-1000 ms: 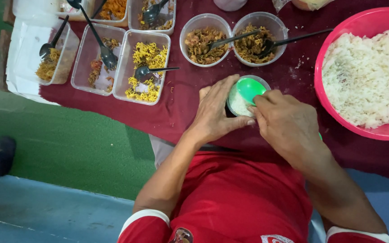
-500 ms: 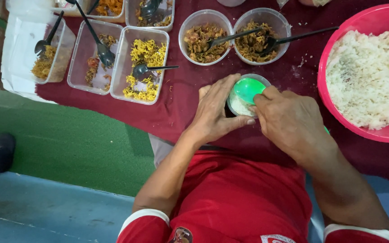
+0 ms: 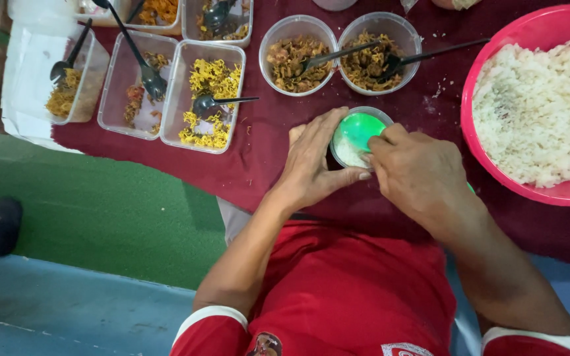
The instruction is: Packing rice and side dishes into small plastic bags using a spoon and a small container as a mold
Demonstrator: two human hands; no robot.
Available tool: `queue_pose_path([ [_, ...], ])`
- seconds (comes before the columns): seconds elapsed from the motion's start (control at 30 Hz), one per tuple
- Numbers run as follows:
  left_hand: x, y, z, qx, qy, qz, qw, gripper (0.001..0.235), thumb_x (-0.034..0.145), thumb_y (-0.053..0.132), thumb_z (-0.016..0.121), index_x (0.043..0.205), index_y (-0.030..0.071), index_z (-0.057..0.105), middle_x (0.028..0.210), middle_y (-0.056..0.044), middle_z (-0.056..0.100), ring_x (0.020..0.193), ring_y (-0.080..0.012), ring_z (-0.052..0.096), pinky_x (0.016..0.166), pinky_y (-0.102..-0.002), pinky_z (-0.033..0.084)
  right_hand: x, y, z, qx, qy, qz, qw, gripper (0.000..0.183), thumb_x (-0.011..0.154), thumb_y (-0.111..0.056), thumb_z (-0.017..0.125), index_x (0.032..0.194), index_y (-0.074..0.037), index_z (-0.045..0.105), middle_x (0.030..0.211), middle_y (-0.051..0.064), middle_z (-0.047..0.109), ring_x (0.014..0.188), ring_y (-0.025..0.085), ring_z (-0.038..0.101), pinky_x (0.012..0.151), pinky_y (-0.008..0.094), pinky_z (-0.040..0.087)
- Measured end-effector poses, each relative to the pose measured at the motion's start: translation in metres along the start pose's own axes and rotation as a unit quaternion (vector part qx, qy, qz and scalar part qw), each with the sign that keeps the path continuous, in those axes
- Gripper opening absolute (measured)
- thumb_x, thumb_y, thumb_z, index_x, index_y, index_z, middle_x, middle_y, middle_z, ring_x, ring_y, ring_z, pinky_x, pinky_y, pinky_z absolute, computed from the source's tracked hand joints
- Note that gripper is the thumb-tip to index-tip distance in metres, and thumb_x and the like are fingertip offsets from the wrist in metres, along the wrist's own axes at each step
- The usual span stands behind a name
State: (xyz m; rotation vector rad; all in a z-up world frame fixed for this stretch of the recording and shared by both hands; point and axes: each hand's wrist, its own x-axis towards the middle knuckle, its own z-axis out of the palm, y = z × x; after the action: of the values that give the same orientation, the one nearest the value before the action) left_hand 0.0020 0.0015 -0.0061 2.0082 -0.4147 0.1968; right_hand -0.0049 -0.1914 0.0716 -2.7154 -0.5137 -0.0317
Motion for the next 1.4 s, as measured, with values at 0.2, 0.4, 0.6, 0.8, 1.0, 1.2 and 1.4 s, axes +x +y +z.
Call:
queue_pose_path([
  [0.2,0.001,0.006,-0.001,0.007,-0.006,-0.021,1.0,0.105,0.069,0.051,0.093,0.151,0.007,0.045,0.145,-0.017,0.058,0.136,-0.0337,0.056,0.112,-0.043,0.03,0.0,0.038,0.018,0.024,0.074,-0.102,0.992,0.022,0.101,-0.035,0.073,0.117,-0.022,0.08,0.105,-0.002,0.072,0.094,0.026,0.074,0.076,0.034,0.057],
  [0.4,0.002,0.014,-0.005,0.011,-0.008,-0.021,1.0,0.112,0.064,0.049,0.096,0.152,0.006,0.042,0.145,-0.019,0.056,0.137,-0.0351,0.055,0.112,-0.044,0.031,-0.022,0.034,0.019,0.096,0.086,-0.074,0.989,0.018,0.097,-0.033,0.077,0.113,-0.026,0.08,0.108,-0.007,0.075,0.101,0.021,0.073,0.081,0.031,0.056],
  [0.6,0.001,0.012,-0.005,0.014,-0.012,-0.023,1.0,0.106,0.069,0.055,0.092,0.151,0.008,0.045,0.143,-0.016,0.059,0.135,-0.0312,0.056,0.11,-0.042,0.031,-0.024,0.016,-0.004,0.102,0.096,-0.08,0.987,0.014,0.099,-0.026,0.076,0.111,-0.019,0.08,0.103,0.0,0.075,0.097,0.027,0.074,0.079,0.036,0.058],
  [0.8,0.003,0.012,-0.003,0.012,-0.013,-0.027,0.999,0.102,0.073,0.056,0.089,0.151,0.007,0.045,0.141,-0.016,0.06,0.134,-0.0314,0.057,0.111,-0.042,0.03,-0.013,0.034,-0.01,-0.062,0.12,-0.119,0.984,0.018,0.103,-0.03,0.075,0.116,-0.018,0.08,0.104,0.0,0.074,0.093,0.021,0.075,0.078,0.032,0.059],
  [1.0,0.003,0.008,-0.002,0.022,-0.011,-0.022,0.999,0.096,0.077,0.053,0.087,0.15,0.007,0.046,0.141,-0.016,0.06,0.134,-0.0317,0.057,0.11,-0.042,0.031,-0.006,0.036,0.002,-0.113,0.091,-0.106,0.984,0.021,0.105,-0.036,0.068,0.116,-0.022,0.078,0.105,-0.001,0.071,0.086,0.022,0.073,0.073,0.033,0.059],
  [1.2,0.002,0.004,0.001,0.027,-0.003,-0.006,1.0,0.092,0.082,0.054,0.084,0.152,0.009,0.045,0.143,-0.015,0.059,0.135,-0.0306,0.057,0.109,-0.042,0.033,-0.002,0.032,0.012,-0.194,0.094,-0.094,0.972,0.017,0.103,-0.039,0.066,0.112,-0.026,0.073,0.102,-0.003,0.066,0.082,0.021,0.071,0.068,0.033,0.059],
  [1.4,0.002,0.003,0.0,0.023,0.005,0.006,1.0,0.087,0.084,0.051,0.083,0.151,0.009,0.046,0.143,-0.014,0.06,0.134,-0.0309,0.058,0.107,-0.042,0.034,0.004,0.03,0.011,-0.212,0.081,-0.099,0.969,0.014,0.102,-0.038,0.063,0.098,-0.026,0.07,0.095,-0.004,0.061,0.072,0.021,0.067,0.06,0.035,0.057],
])
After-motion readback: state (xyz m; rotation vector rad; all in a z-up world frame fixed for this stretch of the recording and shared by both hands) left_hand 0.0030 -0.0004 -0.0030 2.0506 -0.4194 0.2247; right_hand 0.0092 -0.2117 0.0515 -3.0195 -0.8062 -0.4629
